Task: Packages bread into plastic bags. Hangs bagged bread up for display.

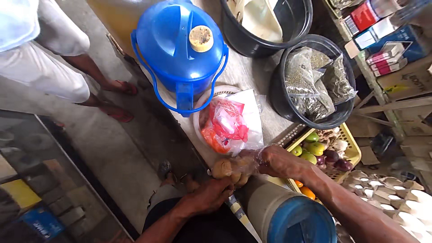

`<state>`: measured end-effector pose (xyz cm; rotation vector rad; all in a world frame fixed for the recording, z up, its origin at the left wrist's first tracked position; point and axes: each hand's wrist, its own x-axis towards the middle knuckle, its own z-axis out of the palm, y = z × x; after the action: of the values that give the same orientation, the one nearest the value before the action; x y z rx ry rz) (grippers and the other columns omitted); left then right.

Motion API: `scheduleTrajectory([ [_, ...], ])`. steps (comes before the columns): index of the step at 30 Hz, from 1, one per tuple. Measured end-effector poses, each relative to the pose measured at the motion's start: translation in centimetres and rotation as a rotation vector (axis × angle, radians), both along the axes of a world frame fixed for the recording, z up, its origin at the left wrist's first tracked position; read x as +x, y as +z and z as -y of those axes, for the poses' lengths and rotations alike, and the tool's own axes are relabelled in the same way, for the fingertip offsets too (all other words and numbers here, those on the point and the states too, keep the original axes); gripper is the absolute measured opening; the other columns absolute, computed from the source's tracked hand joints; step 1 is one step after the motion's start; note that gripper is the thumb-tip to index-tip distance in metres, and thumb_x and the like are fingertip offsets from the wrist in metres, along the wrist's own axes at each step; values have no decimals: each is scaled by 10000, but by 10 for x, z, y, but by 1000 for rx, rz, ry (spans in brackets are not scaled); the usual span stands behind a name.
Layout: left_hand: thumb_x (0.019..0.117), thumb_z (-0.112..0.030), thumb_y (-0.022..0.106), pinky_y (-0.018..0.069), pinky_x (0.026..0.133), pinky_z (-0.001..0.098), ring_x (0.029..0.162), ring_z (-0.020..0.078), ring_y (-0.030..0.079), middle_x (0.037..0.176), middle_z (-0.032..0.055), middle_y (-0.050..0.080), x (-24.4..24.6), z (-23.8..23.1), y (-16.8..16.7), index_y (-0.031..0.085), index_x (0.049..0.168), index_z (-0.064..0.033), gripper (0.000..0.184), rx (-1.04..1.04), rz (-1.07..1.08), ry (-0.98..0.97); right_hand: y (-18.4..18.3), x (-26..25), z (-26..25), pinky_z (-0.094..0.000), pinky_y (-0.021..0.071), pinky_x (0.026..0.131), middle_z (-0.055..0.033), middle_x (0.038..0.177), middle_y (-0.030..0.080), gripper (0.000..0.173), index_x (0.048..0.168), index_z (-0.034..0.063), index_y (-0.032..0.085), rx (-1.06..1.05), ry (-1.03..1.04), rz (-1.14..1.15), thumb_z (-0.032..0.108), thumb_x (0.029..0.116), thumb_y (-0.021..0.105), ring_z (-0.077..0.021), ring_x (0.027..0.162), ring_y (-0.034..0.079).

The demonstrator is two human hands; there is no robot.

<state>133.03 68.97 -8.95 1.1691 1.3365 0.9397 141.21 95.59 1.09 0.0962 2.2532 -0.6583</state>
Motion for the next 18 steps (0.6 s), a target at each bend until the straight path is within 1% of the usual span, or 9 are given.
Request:
scheduleTrajectory([
  [2,1053,-169,518,575,742,444,768,264,685,882,162,686,-1,2,-2,634,1152,10,236,26,-3,4,1,7,1,-589,532,848,-202,953,734,293,1071,1,739,-95,-102,-114,242,905,739,-364,910,709],
  [4,1050,-163,520,577,733,435,760,257,685,880,159,687,-1,5,-4,637,1140,10,227,56,-10,7,3,15,2,-435,571,882,-123,1061,756,369,1249,105,739,-197,-210,-255,280,924,722,-210,942,713],
  [5,1050,-162,522,582,730,433,757,258,689,881,160,689,-1,5,-4,638,1139,10,226,64,-17,5,5,17,1,-352,564,866,-104,1080,746,342,1248,122,745,-229,-232,-321,283,951,692,-151,938,688],
  [6,1052,-160,519,578,732,438,762,266,686,886,166,686,-2,6,-3,634,1144,13,227,63,-21,-1,6,18,2,-299,548,865,-102,1094,732,289,1193,120,764,-250,-232,-374,286,979,664,-124,961,668],
  [8,1053,-159,519,577,734,438,765,266,685,889,168,685,-2,5,-3,634,1148,11,227,65,-38,-9,7,15,5,-299,539,942,-129,1167,717,235,1091,84,781,-269,-204,-424,219,999,612,-154,1089,665],
  [10,1048,-154,525,577,754,474,784,288,694,897,175,692,-3,3,0,645,1145,13,228,47,-53,-9,5,13,7,-323,541,991,-138,1212,710,233,1092,49,764,-282,-185,-439,154,1000,577,-181,1148,666],
  [12,1047,-156,525,576,759,479,784,288,693,893,173,693,-2,2,1,650,1140,11,228,43,-63,-1,2,14,6,-299,562,909,-107,1092,733,228,1076,24,742,-294,-229,-474,126,1002,552,-133,1016,689],
  [14,1050,-167,523,578,756,466,777,276,692,886,163,692,-2,3,1,648,1141,6,232,37,-62,1,3,14,6,-219,557,797,-44,946,725,204,1045,6,726,-348,-346,-511,117,1014,557,-28,850,657],
  [18,1056,-184,515,576,743,459,764,273,684,876,160,683,-3,4,3,640,1146,2,242,14,-62,-13,10,13,7,-171,567,745,31,875,717,149,1014,31,713,-416,-498,-509,38,992,566,29,784,654],
])
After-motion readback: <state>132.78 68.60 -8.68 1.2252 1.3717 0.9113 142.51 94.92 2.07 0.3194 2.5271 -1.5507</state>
